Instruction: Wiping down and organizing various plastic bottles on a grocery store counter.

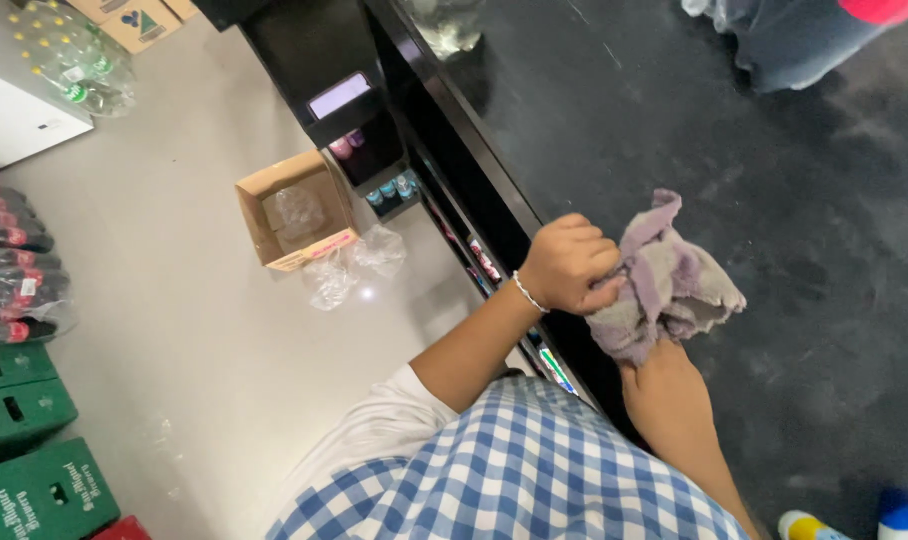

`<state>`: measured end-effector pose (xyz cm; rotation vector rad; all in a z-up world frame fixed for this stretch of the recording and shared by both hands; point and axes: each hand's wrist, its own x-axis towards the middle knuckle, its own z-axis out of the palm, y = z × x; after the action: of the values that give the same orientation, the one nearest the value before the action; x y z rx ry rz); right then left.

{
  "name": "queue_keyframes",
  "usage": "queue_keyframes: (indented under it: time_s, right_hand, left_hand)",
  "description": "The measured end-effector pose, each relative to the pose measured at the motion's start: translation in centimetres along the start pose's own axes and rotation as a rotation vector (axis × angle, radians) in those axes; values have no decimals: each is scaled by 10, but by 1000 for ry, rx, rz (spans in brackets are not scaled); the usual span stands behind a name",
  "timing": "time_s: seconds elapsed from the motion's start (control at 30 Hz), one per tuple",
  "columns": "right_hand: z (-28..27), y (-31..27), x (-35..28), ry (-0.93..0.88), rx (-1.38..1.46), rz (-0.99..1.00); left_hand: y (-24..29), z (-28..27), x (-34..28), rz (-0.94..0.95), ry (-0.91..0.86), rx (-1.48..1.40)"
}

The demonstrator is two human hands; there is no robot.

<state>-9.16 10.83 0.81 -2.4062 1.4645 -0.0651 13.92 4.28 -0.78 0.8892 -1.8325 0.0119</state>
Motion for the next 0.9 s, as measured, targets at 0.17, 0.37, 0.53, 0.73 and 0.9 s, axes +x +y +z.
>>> queue_keyframes:
  time_s: [0.17,0.37,0.53,0.73,0.9]
  right_hand:
    - [2,0,-2,-36,-30,50]
    - [-8,-15,-1,53,4,27]
    - [-8,-17,-2,105,19,62]
    - [-10,-15,-8,70,14,199]
    - [2,-11,-18,549,158,-185]
  left_hand:
    - [-3,-1,-1,23,30,-27]
    - [-7,-3,-3,60,18,-64]
    - [6,-13,10,59,43,-147]
    - [53,-14,22,144,-65,-339]
    - [51,8,3,14,-163,-442]
